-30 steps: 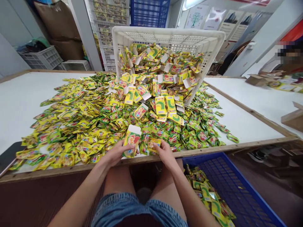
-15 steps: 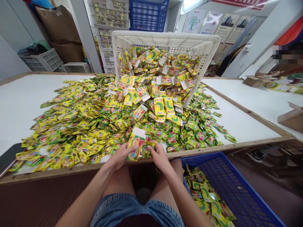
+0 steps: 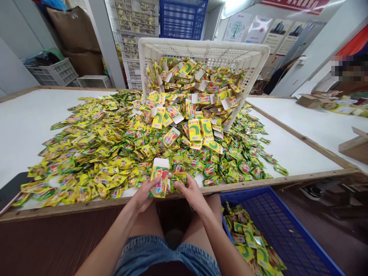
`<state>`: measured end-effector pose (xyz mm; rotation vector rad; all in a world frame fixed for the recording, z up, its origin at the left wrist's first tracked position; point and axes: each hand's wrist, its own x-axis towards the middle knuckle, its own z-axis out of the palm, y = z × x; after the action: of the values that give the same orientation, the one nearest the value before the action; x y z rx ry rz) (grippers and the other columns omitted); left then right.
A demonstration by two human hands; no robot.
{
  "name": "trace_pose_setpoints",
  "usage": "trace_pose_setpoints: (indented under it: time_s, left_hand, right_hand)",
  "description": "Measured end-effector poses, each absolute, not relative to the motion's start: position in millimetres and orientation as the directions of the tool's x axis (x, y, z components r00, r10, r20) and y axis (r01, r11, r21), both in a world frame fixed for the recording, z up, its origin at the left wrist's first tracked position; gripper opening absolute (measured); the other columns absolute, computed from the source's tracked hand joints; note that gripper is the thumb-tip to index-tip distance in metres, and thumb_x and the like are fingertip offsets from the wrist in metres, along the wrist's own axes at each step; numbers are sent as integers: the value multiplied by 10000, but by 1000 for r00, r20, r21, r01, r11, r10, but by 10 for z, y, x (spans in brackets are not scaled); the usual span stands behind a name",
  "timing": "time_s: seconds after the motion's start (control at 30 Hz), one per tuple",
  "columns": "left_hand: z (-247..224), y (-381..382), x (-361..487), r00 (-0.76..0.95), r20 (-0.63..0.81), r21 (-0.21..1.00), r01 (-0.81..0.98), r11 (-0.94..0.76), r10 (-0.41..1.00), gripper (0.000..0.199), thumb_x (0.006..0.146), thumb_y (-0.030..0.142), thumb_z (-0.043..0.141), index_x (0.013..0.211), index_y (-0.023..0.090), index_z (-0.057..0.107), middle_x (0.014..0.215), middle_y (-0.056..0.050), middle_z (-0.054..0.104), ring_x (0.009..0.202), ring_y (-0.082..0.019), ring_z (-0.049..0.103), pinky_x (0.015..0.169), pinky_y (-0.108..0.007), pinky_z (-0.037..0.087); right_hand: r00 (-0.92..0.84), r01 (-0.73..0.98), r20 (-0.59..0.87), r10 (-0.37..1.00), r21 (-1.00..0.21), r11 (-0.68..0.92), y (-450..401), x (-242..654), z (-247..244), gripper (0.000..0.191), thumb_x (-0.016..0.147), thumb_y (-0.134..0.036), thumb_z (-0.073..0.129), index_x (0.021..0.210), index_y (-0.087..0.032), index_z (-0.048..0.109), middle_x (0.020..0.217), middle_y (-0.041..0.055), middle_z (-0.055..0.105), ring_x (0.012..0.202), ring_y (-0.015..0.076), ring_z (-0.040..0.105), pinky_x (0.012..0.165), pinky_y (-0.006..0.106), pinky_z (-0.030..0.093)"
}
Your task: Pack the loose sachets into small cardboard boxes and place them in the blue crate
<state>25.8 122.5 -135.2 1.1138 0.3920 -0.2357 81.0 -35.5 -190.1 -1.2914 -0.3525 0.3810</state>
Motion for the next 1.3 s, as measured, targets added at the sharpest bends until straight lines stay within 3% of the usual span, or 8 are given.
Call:
trace_pose_setpoints:
  time_s: [0.1, 0.2, 0.3, 0.47, 0.7, 0.93, 1.07, 1.3]
  left_hand:
    - [-1361, 1256, 216, 908, -418, 830, 387, 402, -11, 399, 793, 341, 582, 1092, 77, 607, 768, -113, 692, 675, -169, 623, 672, -273, 485]
    - [-1399, 1294, 213, 920, -390, 858, 380, 346, -44, 388, 773, 329, 607, 1085, 99, 600, 830, -113, 688, 728, -177, 622, 723, -296, 474]
    - [-1458, 1305, 271, 935, -355, 920, 350, 176, -5, 368, 680, 300, 701, 984, 108, 622, 850, -90, 680, 775, -186, 618, 753, -292, 455]
    - [-1486, 1195, 397, 951, -305, 947, 297, -123, -55, 327, 654, 367, 697, 836, 109, 611, 686, -23, 620, 630, -141, 549, 616, -242, 418]
    - [-1444, 1075, 387, 968, -249, 953, 238, -186, -38, 253, 668, 341, 664, 742, 133, 540, 606, 29, 511, 555, -105, 468, 542, -215, 375]
    - [-1521, 1054, 391, 979, -202, 928, 189, -320, -8, 248, 681, 354, 635, 757, 141, 532, 641, 23, 522, 589, -119, 474, 553, -221, 377]
    - [-1476, 1079, 419, 985, -169, 934, 153, -323, -22, 239, 669, 334, 646, 755, 139, 537, 653, 23, 527, 603, -120, 469, 569, -222, 379]
    - [-1517, 1124, 421, 972, -232, 964, 224, -143, -38, 294, 666, 375, 671, 778, 135, 544, 629, 18, 541, 564, -118, 491, 547, -220, 393]
  right_hand:
    - [880, -119, 1, 475, -967, 223, -363, 814, -1987, 319, 759, -347, 606, 1035, -194, 563, 993, 34, 638, 888, 192, 583, 768, 300, 470]
    - [934, -83, -12, 358, -980, 182, -414, 848, -2028, 290, 735, -342, 622, 969, -175, 585, 919, 42, 649, 843, 196, 584, 749, 317, 477]
    - [965, -48, 3, 263, -981, 188, -481, 915, -1920, 269, 730, -332, 626, 944, -173, 585, 915, 53, 650, 832, 193, 588, 757, 329, 477]
    - [932, 89, 162, 323, -969, 230, -475, 1063, -1546, 208, 763, -269, 591, 957, -196, 581, 933, 38, 647, 856, 184, 590, 762, 307, 472]
    - [794, 461, 337, 505, -876, -140, -457, 1161, -1360, 160, 765, -136, 571, 905, -206, 603, 914, 35, 579, 905, 188, 535, 814, 328, 422]
    - [791, 548, 300, 533, -735, -399, -398, 1156, -1331, 174, 753, -138, 577, 913, -195, 537, 947, 56, 501, 903, 205, 507, 788, 336, 425]
    - [796, 549, 342, 500, -754, -359, -350, 1159, -1330, 310, 763, -172, 589, 1049, -189, 472, 976, 61, 531, 929, 210, 511, 800, 330, 415]
    - [706, 593, 389, 592, -782, -194, -496, 1169, -1318, 126, 821, -159, 514, 934, -201, 552, 913, 55, 553, 869, 195, 509, 749, 306, 410]
